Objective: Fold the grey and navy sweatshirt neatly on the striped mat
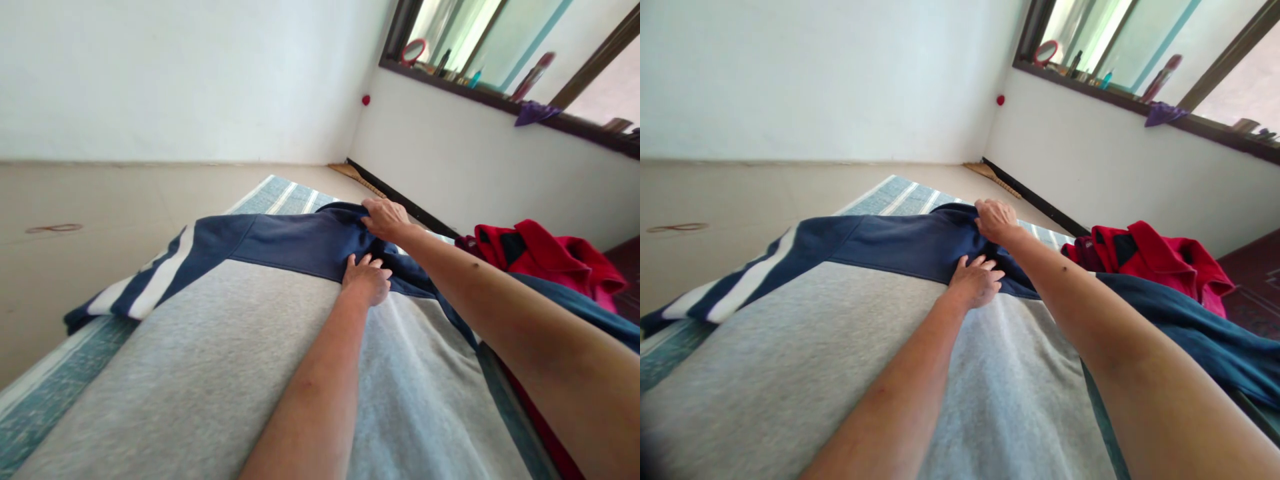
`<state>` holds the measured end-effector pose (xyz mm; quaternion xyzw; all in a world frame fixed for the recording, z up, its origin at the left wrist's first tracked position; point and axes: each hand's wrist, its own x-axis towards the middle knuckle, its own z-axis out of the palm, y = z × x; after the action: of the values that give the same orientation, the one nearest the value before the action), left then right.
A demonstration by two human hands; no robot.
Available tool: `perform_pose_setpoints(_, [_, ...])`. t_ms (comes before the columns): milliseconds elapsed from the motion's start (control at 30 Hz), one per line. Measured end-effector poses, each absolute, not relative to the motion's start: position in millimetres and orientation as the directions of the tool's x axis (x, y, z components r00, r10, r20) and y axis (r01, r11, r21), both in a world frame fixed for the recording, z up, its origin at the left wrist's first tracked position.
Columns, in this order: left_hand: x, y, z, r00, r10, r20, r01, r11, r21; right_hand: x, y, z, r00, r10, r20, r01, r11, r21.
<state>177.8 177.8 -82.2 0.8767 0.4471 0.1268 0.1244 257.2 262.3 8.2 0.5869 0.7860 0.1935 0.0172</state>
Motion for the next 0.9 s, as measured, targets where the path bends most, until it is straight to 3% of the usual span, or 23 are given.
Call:
perform_pose_setpoints(133, [178, 179, -79, 0.579, 0.814, 0.059, 0.753, -0.561, 0.343, 294, 245, 2, -0.095, 0.971, 0.220, 0.982, 0.056, 0.178])
perform_pose_setpoints(200, [178, 179, -79, 0.588, 0.806, 0.062, 0.745, -0.570, 0.346, 321, 237, -4, -0.039, 0.998, 0.057, 0.995, 0.033, 0.095])
perform_pose_setpoints(300, [176, 179, -77, 0.594, 0.802, 0.067, 0.739, -0.577, 0.349, 352, 228, -16, -0.088, 0.962, -0.258, 0.995, 0.096, 0.020])
perform_pose_setpoints(533, [174, 178, -73, 0.592, 0.805, 0.035, 0.747, -0.565, 0.350, 370, 226, -22, -0.062, 0.980, -0.187, 0.998, 0.056, -0.038])
perform_pose_setpoints(700, [176, 179, -73, 0.593, 0.805, 0.037, 0.747, -0.566, 0.347, 373, 221, -9, 0.042, 0.928, -0.370, 0.899, -0.197, -0.392])
perform_pose_setpoints(800, [176, 179, -74, 0.586, 0.810, 0.029, 0.753, -0.557, 0.352, 369, 224, -7, 0.044, 0.930, -0.366, 0.952, -0.150, -0.266])
perform_pose_setpoints(900, [176, 180, -75, 0.582, 0.813, 0.029, 0.754, -0.553, 0.353, 364, 227, -9, 0.009, 0.962, -0.272, 0.986, -0.054, -0.158])
